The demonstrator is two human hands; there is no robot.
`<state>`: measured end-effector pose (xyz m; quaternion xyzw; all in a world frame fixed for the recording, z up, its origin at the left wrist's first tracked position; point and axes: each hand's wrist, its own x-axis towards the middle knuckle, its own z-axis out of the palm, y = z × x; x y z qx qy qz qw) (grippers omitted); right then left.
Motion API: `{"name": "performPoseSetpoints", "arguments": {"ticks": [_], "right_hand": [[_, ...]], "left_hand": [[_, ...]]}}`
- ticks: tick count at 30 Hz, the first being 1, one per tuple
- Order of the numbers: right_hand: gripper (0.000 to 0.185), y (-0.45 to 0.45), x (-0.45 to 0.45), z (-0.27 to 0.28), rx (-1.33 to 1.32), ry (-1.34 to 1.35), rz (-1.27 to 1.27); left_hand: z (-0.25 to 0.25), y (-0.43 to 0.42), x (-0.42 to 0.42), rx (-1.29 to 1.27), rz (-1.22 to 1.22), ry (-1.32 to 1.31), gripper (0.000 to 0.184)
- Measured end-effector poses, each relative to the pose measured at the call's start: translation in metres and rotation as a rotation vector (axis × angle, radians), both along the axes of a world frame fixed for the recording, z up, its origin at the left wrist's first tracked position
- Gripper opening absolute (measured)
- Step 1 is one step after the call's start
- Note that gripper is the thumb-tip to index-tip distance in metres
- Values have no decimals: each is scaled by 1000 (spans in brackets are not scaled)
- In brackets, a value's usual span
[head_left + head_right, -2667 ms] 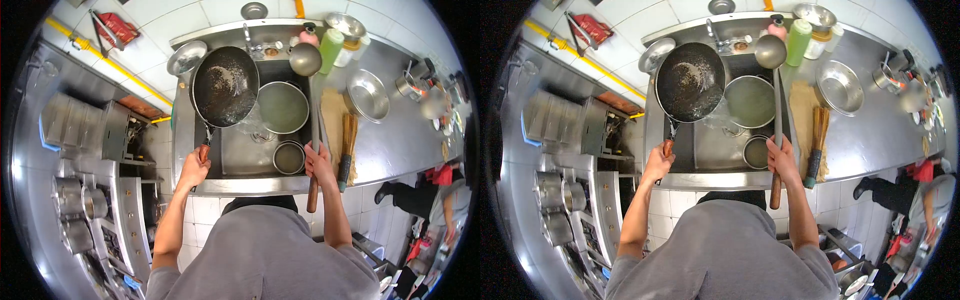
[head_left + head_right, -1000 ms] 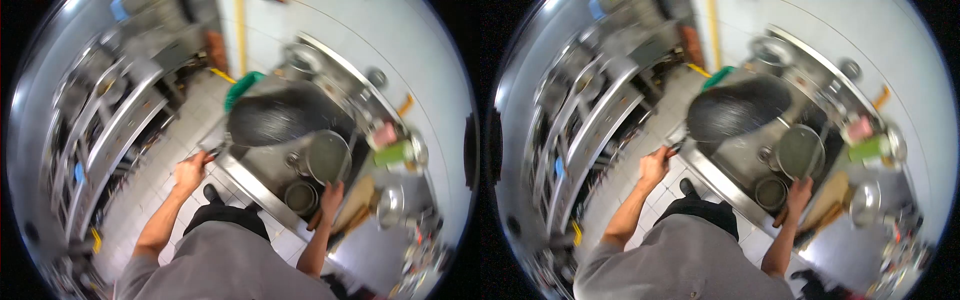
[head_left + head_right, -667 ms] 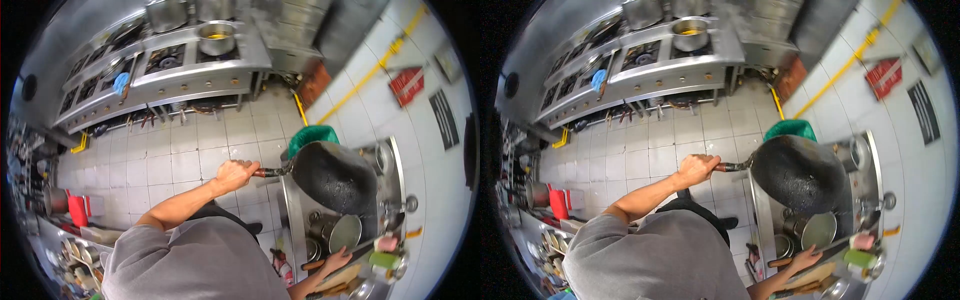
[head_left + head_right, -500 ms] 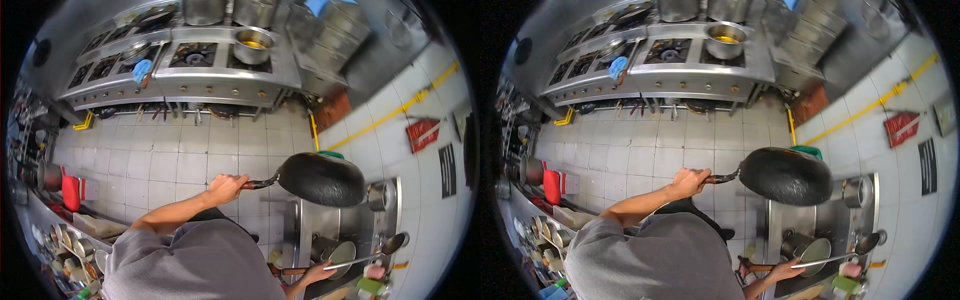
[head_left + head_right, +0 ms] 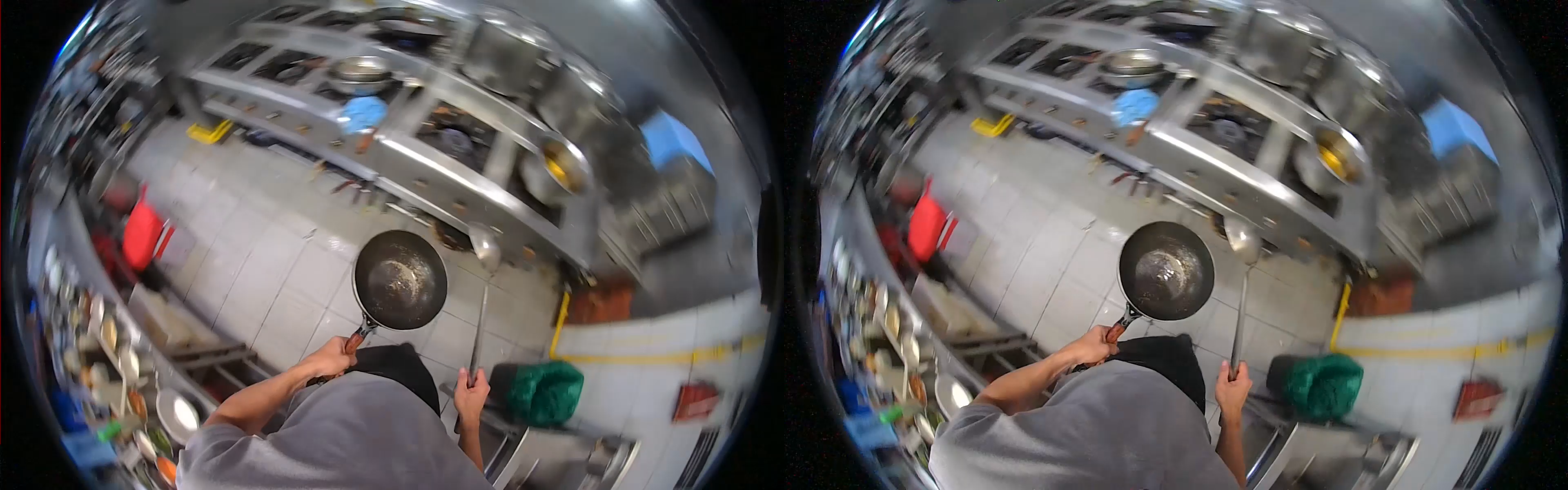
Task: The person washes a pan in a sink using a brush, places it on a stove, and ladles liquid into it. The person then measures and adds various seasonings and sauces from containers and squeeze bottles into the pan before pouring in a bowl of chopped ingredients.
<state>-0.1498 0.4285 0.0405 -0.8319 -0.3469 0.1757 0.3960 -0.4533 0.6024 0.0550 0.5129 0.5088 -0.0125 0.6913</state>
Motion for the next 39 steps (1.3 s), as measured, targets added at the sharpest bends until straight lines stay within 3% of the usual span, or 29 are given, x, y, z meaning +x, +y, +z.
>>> {"name": "performPoseSetpoints", "arguments": {"ticks": [6,13,20,26,33,39], "right_hand": [[36,140,-26,-53,-224,168,529],[34,320,-70,-77,-242,-41,991],[35,502,-152,-57,-229,78,1194],[26,641,-257,-60,-105,141,1308],[26,755,-393,-99,-87,156,1346],[26,819,-467,-123,-149,115,1271]], "left_hand": [[18,8,-61,-218,432,-38,13],[-5,52,-93,-181,774,-243,17],[34,105,-128,-169,1173,-222,17],[22,155,-181,-86,1362,-209,16],[-13,254,-298,-82,1441,-204,17],[-7,341,-420,-18,1395,-244,18]]}}
